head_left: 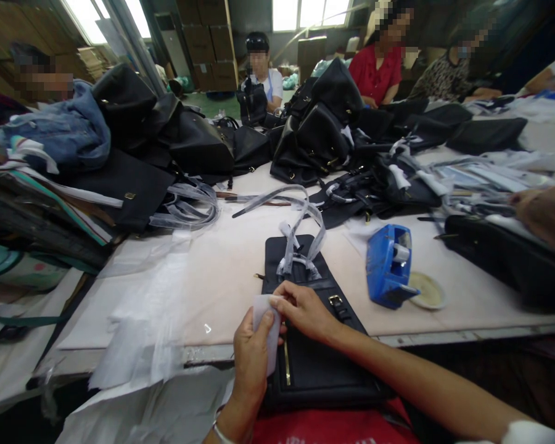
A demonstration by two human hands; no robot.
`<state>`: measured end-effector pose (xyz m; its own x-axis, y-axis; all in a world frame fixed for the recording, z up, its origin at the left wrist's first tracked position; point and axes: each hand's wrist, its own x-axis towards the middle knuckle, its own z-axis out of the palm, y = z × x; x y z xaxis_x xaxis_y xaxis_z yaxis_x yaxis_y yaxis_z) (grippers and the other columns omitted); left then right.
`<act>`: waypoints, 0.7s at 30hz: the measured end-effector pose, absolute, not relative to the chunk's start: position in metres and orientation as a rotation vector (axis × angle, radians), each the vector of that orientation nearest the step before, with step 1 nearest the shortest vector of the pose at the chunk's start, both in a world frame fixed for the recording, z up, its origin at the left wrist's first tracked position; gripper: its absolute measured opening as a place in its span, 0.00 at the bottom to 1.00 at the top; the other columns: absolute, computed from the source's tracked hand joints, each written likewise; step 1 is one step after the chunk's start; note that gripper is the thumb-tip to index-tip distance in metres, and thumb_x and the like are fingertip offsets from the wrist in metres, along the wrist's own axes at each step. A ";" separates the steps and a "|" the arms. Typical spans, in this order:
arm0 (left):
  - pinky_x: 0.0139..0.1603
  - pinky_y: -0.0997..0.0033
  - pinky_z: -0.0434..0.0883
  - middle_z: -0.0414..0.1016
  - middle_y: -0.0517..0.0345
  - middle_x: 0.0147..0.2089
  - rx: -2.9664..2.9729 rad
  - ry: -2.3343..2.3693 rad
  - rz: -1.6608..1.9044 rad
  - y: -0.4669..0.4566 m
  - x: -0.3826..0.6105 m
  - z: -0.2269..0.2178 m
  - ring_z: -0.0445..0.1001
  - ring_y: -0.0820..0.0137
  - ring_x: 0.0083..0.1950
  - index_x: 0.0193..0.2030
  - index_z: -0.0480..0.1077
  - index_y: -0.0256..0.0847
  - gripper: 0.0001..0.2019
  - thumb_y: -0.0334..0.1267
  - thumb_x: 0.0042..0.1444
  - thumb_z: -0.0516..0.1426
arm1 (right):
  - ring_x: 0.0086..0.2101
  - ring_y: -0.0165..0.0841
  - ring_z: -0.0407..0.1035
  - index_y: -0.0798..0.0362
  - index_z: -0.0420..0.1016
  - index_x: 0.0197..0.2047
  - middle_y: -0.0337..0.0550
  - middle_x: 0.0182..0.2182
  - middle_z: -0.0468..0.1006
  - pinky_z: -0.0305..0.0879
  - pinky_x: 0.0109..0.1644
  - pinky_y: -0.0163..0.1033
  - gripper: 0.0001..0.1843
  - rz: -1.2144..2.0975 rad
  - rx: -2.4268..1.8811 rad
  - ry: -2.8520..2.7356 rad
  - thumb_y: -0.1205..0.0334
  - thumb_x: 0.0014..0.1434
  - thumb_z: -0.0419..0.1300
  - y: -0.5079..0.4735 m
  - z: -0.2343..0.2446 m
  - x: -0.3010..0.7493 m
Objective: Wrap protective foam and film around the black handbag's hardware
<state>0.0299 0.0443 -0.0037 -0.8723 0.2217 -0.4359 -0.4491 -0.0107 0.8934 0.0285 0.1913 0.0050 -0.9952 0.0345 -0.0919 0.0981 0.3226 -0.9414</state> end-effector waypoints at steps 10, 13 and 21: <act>0.32 0.74 0.69 0.74 0.61 0.31 -0.032 2.237 1.795 0.049 0.027 -0.009 0.72 0.71 0.31 0.38 0.68 0.40 0.12 0.47 0.59 0.55 | 0.16 0.25 0.62 0.54 0.64 0.31 0.35 0.20 0.68 0.55 0.17 0.29 0.13 -2.007 0.444 2.093 0.53 0.57 0.57 0.189 -0.022 0.024; 0.37 0.73 0.67 0.73 0.61 0.33 0.249 2.518 1.607 0.050 0.028 -0.007 0.72 0.71 0.35 0.37 0.67 0.41 0.09 0.43 0.62 0.53 | 0.14 0.23 0.57 0.54 0.62 0.29 0.32 0.18 0.65 0.53 0.15 0.29 0.13 -2.102 0.580 1.902 0.55 0.54 0.59 0.188 -0.019 0.023; 0.39 0.66 0.69 0.72 0.52 0.37 0.922 2.922 0.910 0.055 0.027 -0.018 0.73 0.64 0.39 0.43 0.66 0.40 0.10 0.32 0.65 0.44 | 0.15 0.23 0.59 0.55 0.61 0.31 0.33 0.19 0.65 0.60 0.19 0.30 0.21 -2.301 0.500 1.655 0.44 0.59 0.56 0.196 -0.014 0.033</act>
